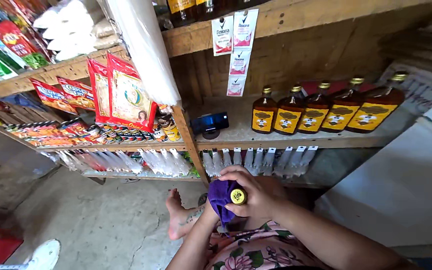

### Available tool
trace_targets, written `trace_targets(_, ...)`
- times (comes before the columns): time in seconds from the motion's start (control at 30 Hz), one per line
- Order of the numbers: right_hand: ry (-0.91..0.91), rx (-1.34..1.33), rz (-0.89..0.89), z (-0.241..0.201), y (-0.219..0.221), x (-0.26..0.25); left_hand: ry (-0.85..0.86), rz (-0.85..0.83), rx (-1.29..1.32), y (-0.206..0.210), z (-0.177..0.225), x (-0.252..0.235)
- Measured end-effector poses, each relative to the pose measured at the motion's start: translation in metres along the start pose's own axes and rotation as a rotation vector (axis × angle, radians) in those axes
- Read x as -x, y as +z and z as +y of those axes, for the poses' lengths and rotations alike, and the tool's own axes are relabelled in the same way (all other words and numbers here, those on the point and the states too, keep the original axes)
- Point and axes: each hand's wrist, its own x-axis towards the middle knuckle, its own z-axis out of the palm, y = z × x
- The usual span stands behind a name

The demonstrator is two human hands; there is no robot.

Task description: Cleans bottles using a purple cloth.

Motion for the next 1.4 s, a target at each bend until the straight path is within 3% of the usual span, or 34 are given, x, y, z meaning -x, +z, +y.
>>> trace_targets(0.1,-0.044,0.047,0.099,-0.004,-0.003,-0.002,-0.058,-0.002,0.076,0.001,-0.007,-0.001)
trace_targets(0.17,-0.037,0.036,0.124,-0.005,-0.005,-0.002,-0.138,-0.084,0.121,0.003,-0.045,-0.011)
trace_targets(0.23,0.020,0.016,0.117,-0.008,-0.009,-0.002,-0.135,-0.111,0.120,0.008,-0.088,-0.025)
trace_targets(0.33,0.096,0.074,0.129,-0.013,-0.013,-0.005,-0.187,-0.109,0.047,0.014,-0.118,-0.038)
trace_targets(0.43,0.216,0.093,0.124,-0.024,-0.020,-0.010,-0.266,-0.140,0.016,0.019,-0.137,-0.043)
trace_targets(0.5,0.317,-0.036,0.156,-0.030,-0.023,-0.013,-0.270,-0.127,0.061,0.020,-0.137,-0.041)
trace_targets(0.6,0.357,-0.288,0.320,-0.035,-0.018,-0.013,-0.201,-0.079,0.185,0.023,-0.124,-0.030)
trace_targets(0.67,0.289,-0.390,0.429,-0.036,-0.013,-0.014,-0.121,-0.044,0.223,0.025,-0.109,-0.021)
trace_targets(0.77,0.169,-0.461,0.438,-0.034,-0.015,-0.016,0.079,-0.072,0.178,0.024,-0.085,-0.009)
trace_targets(0.87,0.057,-0.574,0.260,-0.031,-0.022,-0.021,0.362,-0.165,0.169,0.030,-0.080,-0.013)
trace_targets(0.93,-0.002,-0.610,0.140,-0.027,-0.026,-0.024,0.458,-0.160,0.112,0.034,-0.084,-0.014)
trace_targets(1.1,-0.154,-0.606,-0.173,0.001,-0.028,-0.035,0.493,-0.133,-0.167,0.038,-0.098,-0.010)
trace_targets(1.3,0.049,-0.302,0.119,-0.008,-0.024,-0.034,0.529,-0.098,-0.349,0.040,-0.098,-0.013)
trace_targets(1.4,0.055,-0.193,0.189,-0.021,-0.021,-0.028,0.546,-0.093,-0.368,0.042,-0.099,-0.010)
